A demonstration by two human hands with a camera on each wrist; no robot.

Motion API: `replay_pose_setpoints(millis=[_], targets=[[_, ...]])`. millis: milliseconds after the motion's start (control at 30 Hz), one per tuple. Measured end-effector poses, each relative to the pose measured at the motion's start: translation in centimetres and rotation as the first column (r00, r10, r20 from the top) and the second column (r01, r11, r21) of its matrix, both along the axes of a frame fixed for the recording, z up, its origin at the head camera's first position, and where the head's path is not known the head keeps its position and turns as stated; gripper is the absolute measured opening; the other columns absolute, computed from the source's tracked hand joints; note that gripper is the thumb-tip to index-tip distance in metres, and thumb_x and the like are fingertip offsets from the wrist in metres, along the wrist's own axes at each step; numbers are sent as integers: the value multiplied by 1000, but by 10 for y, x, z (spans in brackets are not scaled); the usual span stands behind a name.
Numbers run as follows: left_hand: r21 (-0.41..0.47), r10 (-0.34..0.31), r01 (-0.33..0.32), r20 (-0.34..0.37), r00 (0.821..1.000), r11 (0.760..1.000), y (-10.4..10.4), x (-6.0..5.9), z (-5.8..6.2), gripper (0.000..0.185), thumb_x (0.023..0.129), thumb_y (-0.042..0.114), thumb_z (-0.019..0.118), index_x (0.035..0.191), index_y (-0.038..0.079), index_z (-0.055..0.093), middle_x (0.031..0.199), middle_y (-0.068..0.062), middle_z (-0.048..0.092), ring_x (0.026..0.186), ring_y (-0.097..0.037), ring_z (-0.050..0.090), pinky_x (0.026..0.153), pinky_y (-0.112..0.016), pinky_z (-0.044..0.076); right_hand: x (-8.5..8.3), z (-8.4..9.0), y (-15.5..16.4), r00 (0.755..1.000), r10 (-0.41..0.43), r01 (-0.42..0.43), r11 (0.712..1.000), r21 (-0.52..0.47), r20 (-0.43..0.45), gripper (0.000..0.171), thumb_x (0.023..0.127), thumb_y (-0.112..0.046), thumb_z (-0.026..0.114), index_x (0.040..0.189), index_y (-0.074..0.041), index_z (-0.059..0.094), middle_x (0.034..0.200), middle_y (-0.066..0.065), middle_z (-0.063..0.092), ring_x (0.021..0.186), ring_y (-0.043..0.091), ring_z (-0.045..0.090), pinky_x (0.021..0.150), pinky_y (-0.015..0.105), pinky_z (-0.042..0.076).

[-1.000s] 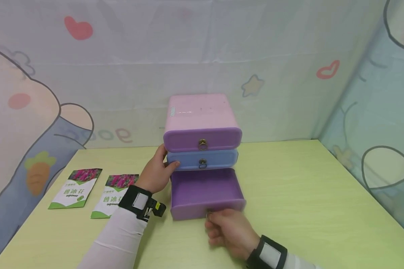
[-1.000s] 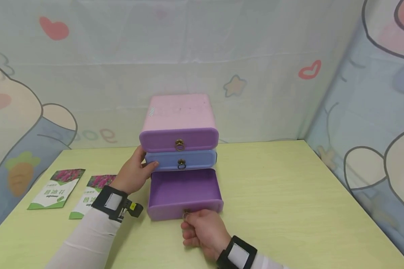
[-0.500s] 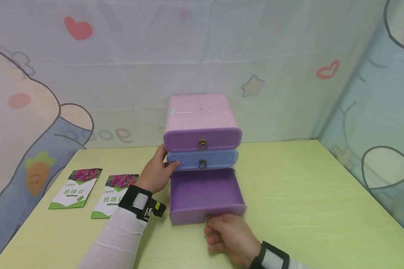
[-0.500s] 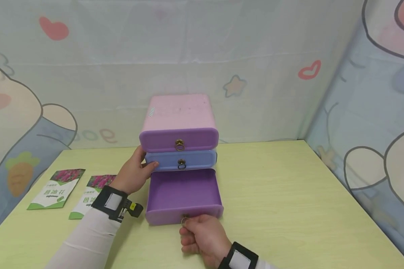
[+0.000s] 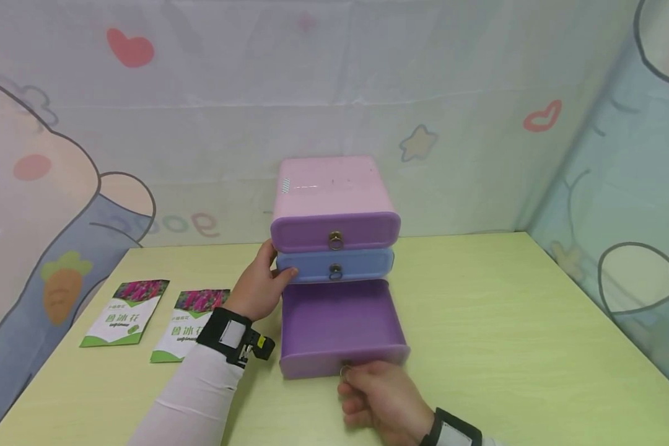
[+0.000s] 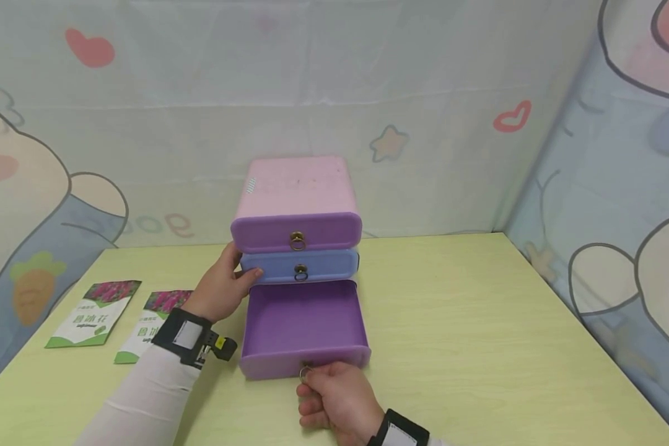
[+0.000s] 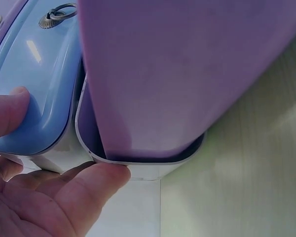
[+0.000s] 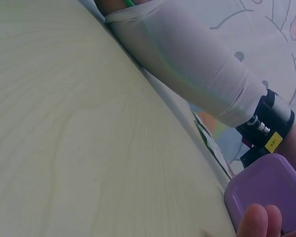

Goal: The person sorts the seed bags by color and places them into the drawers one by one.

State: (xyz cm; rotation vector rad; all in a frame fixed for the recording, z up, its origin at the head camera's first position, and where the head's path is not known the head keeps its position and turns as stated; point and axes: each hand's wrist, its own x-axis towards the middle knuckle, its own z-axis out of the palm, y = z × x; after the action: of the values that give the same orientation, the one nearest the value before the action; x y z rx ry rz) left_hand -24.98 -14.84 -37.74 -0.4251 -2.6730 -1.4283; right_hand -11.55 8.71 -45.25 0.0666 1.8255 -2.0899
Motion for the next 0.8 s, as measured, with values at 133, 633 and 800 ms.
replay_pose_setpoints(millis=[133, 633, 800], targets=[[2, -1, 1, 4, 1000, 1000, 2, 0, 0, 71, 109, 22, 59, 167, 21, 19, 176, -8, 23, 149, -40, 47, 114, -51, 50, 1, 0, 2, 1000, 12, -12, 1000, -1, -5, 18, 102, -15, 61, 103, 3, 64, 83, 0, 65, 63, 10, 60, 60, 29, 59], [-221, 108, -103, 9, 994, 970, -19, 11, 12, 89, 105, 48, 60, 171, 21, 8, 175, -12, 25, 148, -41, 48, 111, -55, 52, 2, 0, 0, 1000, 17, -17, 1000, -24, -8, 18, 102, -16, 62, 102, 2, 64, 82, -1, 65, 62, 9, 60, 60, 28, 59], [-334, 182, -167, 13, 983, 928, -46, 26, 23, 88, 103, 54, 58, 169, 10, 19, 169, -21, 36, 146, -45, 49, 111, -60, 50, 2, 0, 0, 1000, 16, -16, 1000, -24, -14, 19, 103, -16, 61, 107, 3, 62, 83, 0, 65, 63, 10, 60, 60, 28, 59]])
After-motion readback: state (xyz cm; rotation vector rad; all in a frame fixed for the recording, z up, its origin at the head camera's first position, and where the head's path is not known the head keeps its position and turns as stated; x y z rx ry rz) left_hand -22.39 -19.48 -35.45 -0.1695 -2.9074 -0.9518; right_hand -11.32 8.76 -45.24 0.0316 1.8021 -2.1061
